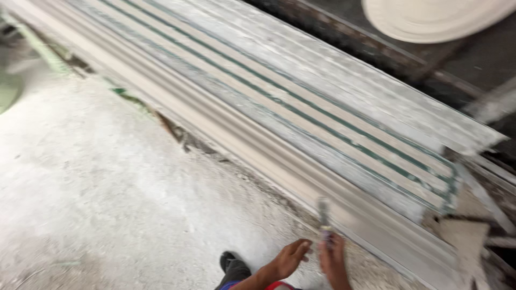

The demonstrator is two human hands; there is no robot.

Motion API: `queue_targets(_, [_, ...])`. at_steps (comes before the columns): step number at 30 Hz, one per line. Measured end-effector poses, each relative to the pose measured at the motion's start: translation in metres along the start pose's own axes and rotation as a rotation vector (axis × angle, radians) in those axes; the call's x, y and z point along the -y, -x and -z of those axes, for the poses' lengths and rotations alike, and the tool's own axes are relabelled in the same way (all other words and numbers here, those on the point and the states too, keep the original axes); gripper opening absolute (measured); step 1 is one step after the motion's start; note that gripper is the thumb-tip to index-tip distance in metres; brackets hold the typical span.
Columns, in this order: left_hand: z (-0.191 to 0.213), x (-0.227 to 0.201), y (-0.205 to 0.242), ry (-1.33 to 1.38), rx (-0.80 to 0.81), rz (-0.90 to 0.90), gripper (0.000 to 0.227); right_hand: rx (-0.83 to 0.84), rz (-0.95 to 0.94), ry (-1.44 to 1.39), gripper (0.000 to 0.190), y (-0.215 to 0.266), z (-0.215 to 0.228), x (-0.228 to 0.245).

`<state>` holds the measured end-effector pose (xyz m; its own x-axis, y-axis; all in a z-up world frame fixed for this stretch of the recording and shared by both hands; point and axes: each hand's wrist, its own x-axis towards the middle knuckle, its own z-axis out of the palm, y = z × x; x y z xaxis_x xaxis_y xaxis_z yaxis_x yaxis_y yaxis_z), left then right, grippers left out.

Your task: The person uses a metal scraper to remove excess plaster from the grooves of a long white decorative molding piece. They repeatedly scrape along the length of the piece, lifting and repositioning it to access different sections.

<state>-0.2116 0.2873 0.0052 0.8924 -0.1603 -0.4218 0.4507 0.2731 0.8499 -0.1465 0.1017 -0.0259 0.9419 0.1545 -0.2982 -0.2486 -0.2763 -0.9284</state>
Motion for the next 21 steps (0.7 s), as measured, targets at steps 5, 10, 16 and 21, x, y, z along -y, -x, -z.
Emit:
queue_targets(5, [0.153, -0.03, 0.085, 0.167, -0.299, 0.025, 0.051, 0.576, -0.003, 0.112, 0.044, 0.006, -0.208, 0.049])
queue_targets(10, [0.255, -0.039, 0.106, 0.257, -0.552, -0.228, 0.036, 0.974, 0.183, 0.369, 0.055, -0.017, -0.316, 0.132])
queue_targets(16, [0.359, -0.004, 0.066, 0.409, -0.97, -0.297, 0.022, 1.279, 0.095, 0.578, 0.061, -0.079, -0.427, 0.168])
queue_targets(21, [0.478, -0.028, 0.092, 0.407, -1.177, -0.229, 0.024, 1.312, 0.056, 0.59, 0.05, -0.149, -0.543, 0.175])
